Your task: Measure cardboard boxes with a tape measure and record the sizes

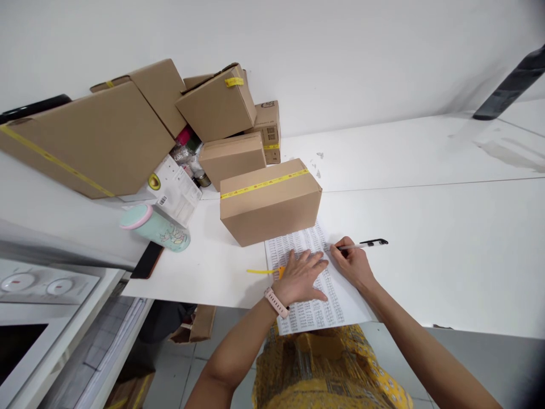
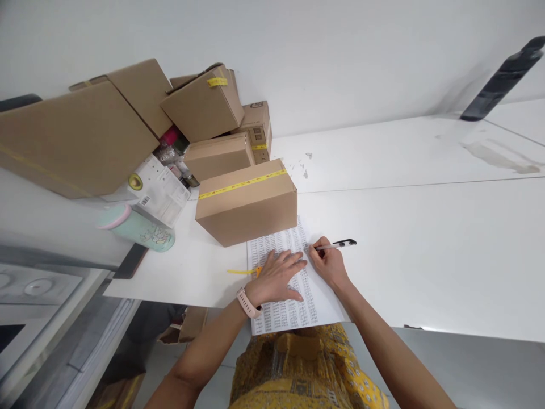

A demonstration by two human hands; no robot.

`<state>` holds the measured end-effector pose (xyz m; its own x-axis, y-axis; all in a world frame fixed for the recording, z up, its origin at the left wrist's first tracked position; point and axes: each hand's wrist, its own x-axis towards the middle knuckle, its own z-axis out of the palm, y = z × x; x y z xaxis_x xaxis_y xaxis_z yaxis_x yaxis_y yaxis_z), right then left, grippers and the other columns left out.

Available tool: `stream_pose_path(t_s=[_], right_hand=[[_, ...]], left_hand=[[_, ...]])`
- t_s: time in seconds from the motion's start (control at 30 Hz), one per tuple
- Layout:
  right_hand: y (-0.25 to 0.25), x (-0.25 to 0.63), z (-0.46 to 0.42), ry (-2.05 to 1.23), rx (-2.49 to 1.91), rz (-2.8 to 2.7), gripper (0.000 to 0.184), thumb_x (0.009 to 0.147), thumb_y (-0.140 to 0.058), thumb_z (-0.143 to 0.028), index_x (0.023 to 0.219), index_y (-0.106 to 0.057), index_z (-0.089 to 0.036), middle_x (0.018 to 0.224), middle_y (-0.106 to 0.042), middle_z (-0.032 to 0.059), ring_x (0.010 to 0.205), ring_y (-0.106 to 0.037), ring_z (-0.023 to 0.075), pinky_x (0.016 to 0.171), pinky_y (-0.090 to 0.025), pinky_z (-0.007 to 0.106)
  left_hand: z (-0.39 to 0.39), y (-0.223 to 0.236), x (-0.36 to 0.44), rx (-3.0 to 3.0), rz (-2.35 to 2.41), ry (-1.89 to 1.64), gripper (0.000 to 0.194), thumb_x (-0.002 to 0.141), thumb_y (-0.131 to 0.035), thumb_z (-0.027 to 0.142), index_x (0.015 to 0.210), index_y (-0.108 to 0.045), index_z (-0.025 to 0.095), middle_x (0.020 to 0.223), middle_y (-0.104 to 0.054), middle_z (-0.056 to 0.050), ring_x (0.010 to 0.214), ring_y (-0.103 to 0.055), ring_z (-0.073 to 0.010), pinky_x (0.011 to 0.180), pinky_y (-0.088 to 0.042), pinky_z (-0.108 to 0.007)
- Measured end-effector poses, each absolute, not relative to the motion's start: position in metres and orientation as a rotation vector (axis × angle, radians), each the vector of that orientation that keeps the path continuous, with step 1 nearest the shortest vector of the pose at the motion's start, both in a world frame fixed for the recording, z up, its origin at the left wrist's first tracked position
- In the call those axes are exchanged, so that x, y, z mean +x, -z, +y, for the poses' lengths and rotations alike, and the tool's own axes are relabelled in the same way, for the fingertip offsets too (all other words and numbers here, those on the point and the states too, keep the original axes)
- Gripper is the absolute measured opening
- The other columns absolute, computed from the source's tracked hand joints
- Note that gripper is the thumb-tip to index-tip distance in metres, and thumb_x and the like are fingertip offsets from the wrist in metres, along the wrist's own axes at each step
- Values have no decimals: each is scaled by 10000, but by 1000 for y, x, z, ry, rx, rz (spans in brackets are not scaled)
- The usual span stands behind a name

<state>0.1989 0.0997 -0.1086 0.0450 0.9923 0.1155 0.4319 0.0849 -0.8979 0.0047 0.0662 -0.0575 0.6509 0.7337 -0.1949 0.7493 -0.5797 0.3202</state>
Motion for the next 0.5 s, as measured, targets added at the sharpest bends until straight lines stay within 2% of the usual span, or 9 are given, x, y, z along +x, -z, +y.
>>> stream_pose_path(t_s=[0.5], right_hand=[[103, 197, 99, -786, -1508, -1549, 299, 869, -563, -494, 743, -494, -232, 543, -501, -30, 495, -439, 136, 491, -354, 266]], left_hand=[[65, 56, 5, 2496, 1174, 49, 755, 830, -705, 593, 1446, -404, 276, 1616, -330, -82, 1473, -263, -356, 1175, -179, -687]])
